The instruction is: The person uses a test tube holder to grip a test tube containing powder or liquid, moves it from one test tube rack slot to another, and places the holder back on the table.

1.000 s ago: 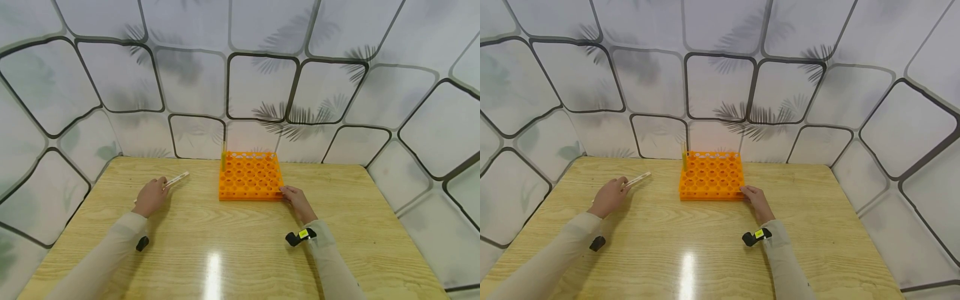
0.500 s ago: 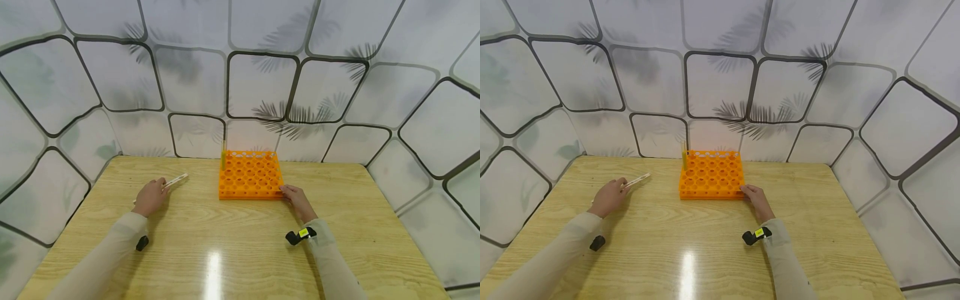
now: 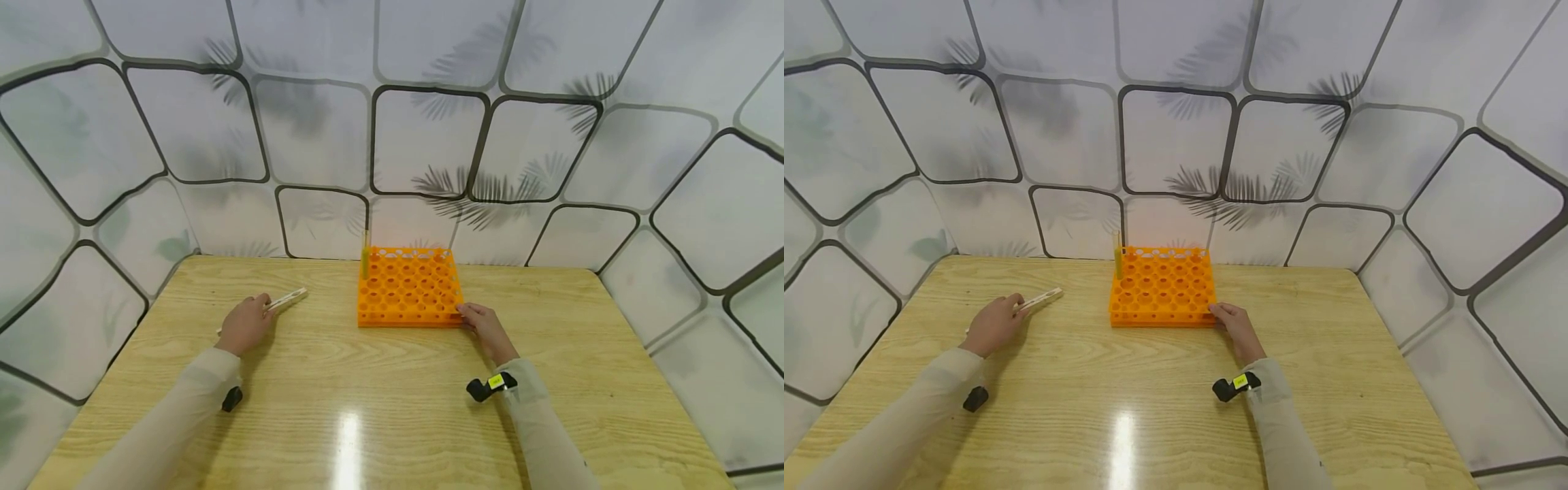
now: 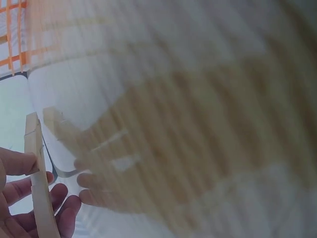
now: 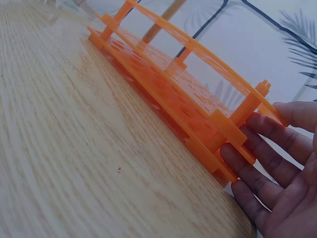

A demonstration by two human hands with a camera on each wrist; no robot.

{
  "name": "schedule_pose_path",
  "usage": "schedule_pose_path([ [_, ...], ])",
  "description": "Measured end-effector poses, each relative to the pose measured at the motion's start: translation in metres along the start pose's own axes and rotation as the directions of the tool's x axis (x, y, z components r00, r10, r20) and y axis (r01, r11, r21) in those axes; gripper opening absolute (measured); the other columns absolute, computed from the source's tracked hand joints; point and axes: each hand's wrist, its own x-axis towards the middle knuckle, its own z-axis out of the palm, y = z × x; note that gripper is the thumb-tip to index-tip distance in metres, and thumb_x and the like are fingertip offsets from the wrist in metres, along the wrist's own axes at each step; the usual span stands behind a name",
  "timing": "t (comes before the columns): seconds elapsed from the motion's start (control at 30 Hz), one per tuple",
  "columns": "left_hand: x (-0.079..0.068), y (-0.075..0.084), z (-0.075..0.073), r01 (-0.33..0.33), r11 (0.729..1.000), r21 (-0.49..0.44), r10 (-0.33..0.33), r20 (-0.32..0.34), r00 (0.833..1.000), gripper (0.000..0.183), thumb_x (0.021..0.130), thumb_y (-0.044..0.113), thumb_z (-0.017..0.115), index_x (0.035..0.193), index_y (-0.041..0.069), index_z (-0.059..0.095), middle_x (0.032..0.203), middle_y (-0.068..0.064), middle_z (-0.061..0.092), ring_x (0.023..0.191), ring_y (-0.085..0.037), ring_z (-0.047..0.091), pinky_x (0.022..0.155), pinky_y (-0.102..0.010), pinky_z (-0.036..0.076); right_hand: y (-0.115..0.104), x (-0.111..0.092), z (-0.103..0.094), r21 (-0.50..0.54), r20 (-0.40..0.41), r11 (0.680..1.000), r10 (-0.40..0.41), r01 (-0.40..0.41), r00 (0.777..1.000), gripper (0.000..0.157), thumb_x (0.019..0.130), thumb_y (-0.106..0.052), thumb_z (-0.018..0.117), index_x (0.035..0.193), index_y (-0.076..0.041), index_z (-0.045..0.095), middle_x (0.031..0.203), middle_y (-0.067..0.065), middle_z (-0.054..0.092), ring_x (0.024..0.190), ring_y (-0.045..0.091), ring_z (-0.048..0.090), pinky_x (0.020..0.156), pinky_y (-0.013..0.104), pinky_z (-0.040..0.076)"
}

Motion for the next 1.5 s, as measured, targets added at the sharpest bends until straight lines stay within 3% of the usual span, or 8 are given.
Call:
schedule_pose_path([
  [0.33, -0.0006, 0.0015, -0.0024, 0.038, 0.999, 0.031, -0.039, 0.039, 0.998, 0.024, 0.094, 0.017, 0.055, 0.106, -0.003, 0.058, 0.084, -0.023, 0.060, 0.056, -0.024, 0.052, 0.047, -0.036, 0.041, -0.0006, 0.0004, 0.0004, -0.001, 0.008, 1.000, 0.012, -0.012, 1.000, 0.021, 0.098, -0.027, 0.051, 0.093, -0.010, 0.063, 0.090, -0.012, 0.058, 0.086, 0.004, 0.057, 0.079, 0.020, 0.047],
  [0.7, -0.0014, 0.0027, -0.0044, 0.052, 0.998, 0.044, -0.054, 0.046, 0.997, 0.021, 0.090, 0.018, 0.061, 0.097, -0.001, 0.064, 0.079, -0.019, 0.059, 0.056, -0.022, 0.053, 0.046, -0.035, 0.041, -0.0033, -0.0024, 0.0017, -0.005, 0.014, 1.000, 0.006, -0.006, 1.000, 0.023, 0.099, -0.027, 0.050, 0.098, -0.008, 0.063, 0.092, -0.012, 0.058, 0.087, 0.003, 0.057, 0.081, 0.021, 0.048],
  [1.13, 0.0014, -0.0011, -0.0011, 0.054, 0.997, 0.050, -0.058, 0.070, 0.996, 0.020, 0.088, 0.018, 0.063, 0.096, 0.000, 0.065, 0.072, -0.013, 0.057, 0.054, -0.018, 0.047, 0.044, -0.029, 0.036, 0.0005, 0.0014, 0.0005, 0.002, 0.013, 1.000, -0.002, 0.002, 1.000, 0.022, 0.097, -0.028, 0.053, 0.089, -0.010, 0.061, 0.092, -0.008, 0.057, 0.084, 0.004, 0.058, 0.079, 0.020, 0.048],
  [1.5, 0.0047, -0.0043, 0.0025, 0.051, 0.995, 0.089, -0.057, 0.066, 0.996, 0.018, 0.085, 0.021, 0.069, 0.089, 0.004, 0.066, 0.072, -0.011, 0.062, 0.055, -0.017, 0.052, 0.046, -0.032, 0.041, -0.0036, 0.0003, 0.0005, -0.009, 0.026, 1.000, 0.013, -0.013, 1.000, 0.023, 0.098, -0.026, 0.051, 0.089, -0.006, 0.059, 0.092, -0.006, 0.056, 0.085, 0.006, 0.057, 0.081, 0.024, 0.048],
])
